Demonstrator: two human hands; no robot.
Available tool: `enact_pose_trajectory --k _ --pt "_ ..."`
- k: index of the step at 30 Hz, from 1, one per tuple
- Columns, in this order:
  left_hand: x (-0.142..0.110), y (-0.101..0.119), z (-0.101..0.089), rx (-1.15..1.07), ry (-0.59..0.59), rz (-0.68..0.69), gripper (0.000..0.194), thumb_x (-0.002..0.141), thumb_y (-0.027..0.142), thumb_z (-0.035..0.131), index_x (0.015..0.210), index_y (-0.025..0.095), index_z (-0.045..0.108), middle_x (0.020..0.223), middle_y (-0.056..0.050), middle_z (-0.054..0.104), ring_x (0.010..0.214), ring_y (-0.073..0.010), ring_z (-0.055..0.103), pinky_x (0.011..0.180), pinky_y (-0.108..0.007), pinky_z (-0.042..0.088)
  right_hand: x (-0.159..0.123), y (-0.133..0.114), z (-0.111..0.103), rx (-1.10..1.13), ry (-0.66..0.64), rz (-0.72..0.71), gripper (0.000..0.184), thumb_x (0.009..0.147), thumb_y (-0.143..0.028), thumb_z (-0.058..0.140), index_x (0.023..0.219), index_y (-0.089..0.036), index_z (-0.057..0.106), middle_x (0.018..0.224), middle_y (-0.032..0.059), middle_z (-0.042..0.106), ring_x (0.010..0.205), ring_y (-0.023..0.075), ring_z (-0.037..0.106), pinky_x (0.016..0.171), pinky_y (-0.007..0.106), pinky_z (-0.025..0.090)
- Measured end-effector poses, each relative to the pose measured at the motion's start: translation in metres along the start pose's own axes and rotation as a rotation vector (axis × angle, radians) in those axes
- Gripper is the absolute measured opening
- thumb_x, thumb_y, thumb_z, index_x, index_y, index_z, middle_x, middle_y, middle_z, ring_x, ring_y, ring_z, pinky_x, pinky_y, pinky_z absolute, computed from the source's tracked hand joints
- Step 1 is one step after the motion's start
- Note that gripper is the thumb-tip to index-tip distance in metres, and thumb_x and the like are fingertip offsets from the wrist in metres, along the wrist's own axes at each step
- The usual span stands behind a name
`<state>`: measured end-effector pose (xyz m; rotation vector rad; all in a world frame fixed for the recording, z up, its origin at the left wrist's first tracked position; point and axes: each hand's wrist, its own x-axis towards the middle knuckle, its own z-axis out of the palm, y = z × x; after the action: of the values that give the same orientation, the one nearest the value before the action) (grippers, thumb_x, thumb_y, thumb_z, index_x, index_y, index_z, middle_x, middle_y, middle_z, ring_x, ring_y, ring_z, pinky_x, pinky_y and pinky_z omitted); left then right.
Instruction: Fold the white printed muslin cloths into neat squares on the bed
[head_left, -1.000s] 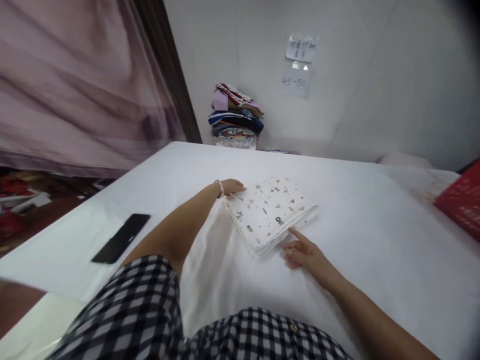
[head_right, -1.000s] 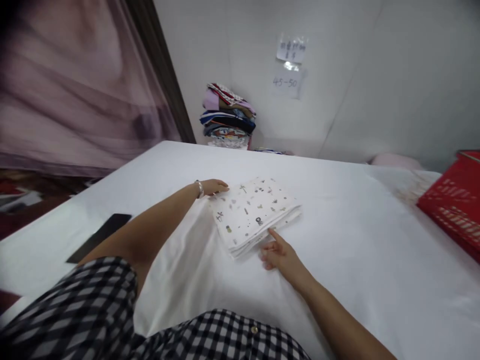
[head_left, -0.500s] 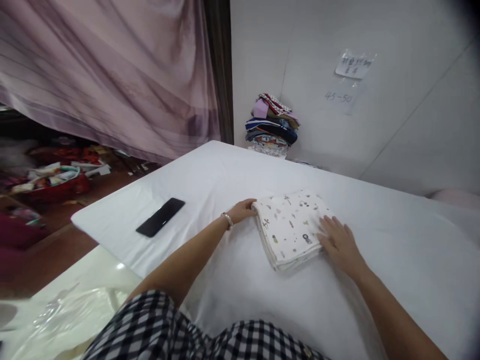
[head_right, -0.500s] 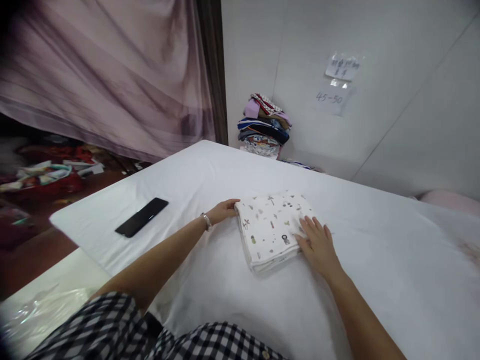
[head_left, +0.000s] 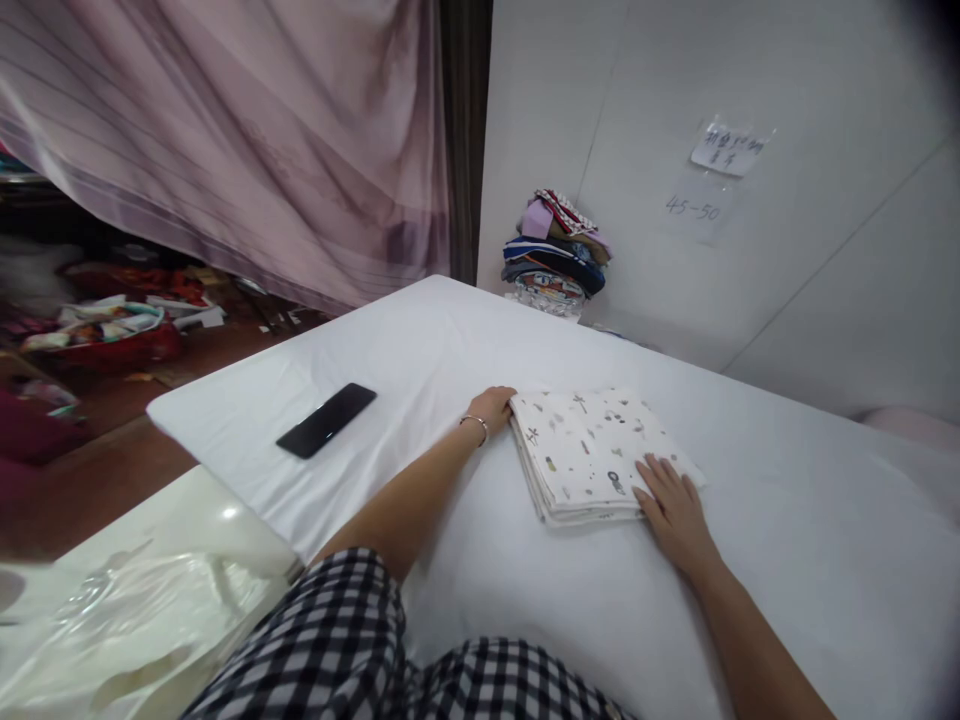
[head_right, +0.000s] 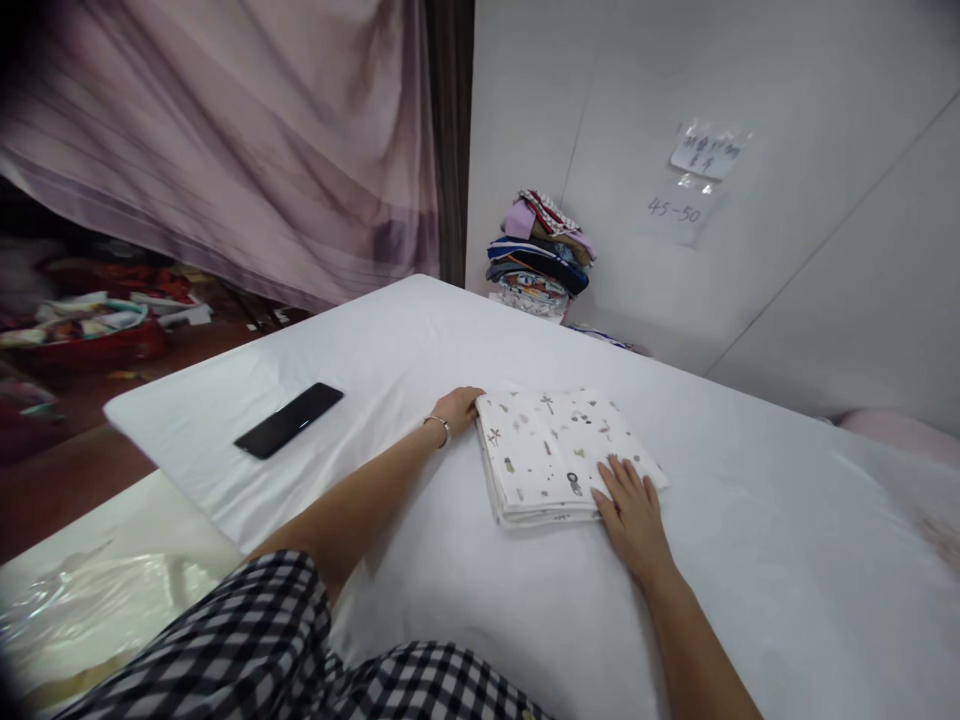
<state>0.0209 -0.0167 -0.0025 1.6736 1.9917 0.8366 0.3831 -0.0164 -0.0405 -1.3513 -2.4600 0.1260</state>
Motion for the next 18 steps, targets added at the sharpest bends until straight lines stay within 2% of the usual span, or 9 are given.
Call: enact_pose_trajectory --k 2,5,9,13,16,18 --pt "0.001 0.000 0.000 -0.002 -0.001 -0.022 0.032 0.073 0.016 0.052 0.102 0.023 0.062 0.111 -0.004 0.062 0.109 -0.0217 0.050 0.096 -0.031 0.035 0.000 -0.001 0.001 -0.011 0.010 -0.002 0.049 0.091 -0.044 0.027 0.132 -0.022 0.040 0.143 0.0034 0.031 0.134 0.0196 0.019 0.108 0.046 0.014" --pt "-0.003 0.002 0.004 -0.029 0.011 -0.099 0.045 0.072 0.020 0.054 0.117 0.021 0.054 0.105 -0.005 0.064 0.099 -0.0215 0.057 0.089 -0.031 0.041 0.001 -0.001 0.002 -0.015 0.034 -0.010 0.048 0.091 -0.044 0.028 0.131 -0.023 0.041 0.142 0.0032 0.032 0.133 0.0197 0.020 0.107 0.047 0.014" --pt "-0.022 0.007 0.012 -0.098 0.053 -0.195 0.060 0.073 0.026 0.056 0.130 0.018 0.038 0.115 -0.008 0.059 0.093 -0.0177 0.059 0.082 -0.028 0.045 0.001 0.001 0.000 0.022 0.074 -0.035 0.046 0.091 -0.042 0.030 0.131 -0.023 0.042 0.141 0.0043 0.034 0.132 0.0210 0.023 0.106 0.049 0.017" --pt "-0.058 0.018 0.022 -0.139 0.088 -0.243 0.060 0.072 0.033 0.059 0.127 0.019 0.038 0.117 -0.008 0.056 0.091 -0.0165 0.059 0.077 -0.027 0.046 -0.003 -0.008 -0.011 0.089 0.167 -0.111 0.046 0.088 -0.041 0.039 0.130 -0.024 0.042 0.138 0.0048 0.040 0.132 0.0225 0.025 0.106 0.050 0.016" --pt "-0.087 0.031 0.030 -0.147 0.105 -0.231 0.051 0.069 0.035 0.062 0.116 0.020 0.046 0.099 -0.005 0.061 0.082 -0.0154 0.059 0.072 -0.027 0.046 -0.006 -0.027 -0.020 0.159 0.210 -0.243 0.049 0.086 -0.037 0.047 0.133 -0.024 0.039 0.134 0.0051 0.045 0.130 0.0221 0.029 0.107 0.049 0.017" --pt "-0.103 0.041 0.034 -0.143 0.094 -0.206 0.039 0.069 0.034 0.062 0.103 0.020 0.052 0.083 -0.001 0.061 0.073 -0.0141 0.059 0.067 -0.027 0.045 -0.007 -0.041 -0.023 0.194 0.193 -0.342 0.051 0.085 -0.033 0.049 0.135 -0.024 0.036 0.133 0.0056 0.046 0.129 0.0218 0.031 0.107 0.047 0.019"
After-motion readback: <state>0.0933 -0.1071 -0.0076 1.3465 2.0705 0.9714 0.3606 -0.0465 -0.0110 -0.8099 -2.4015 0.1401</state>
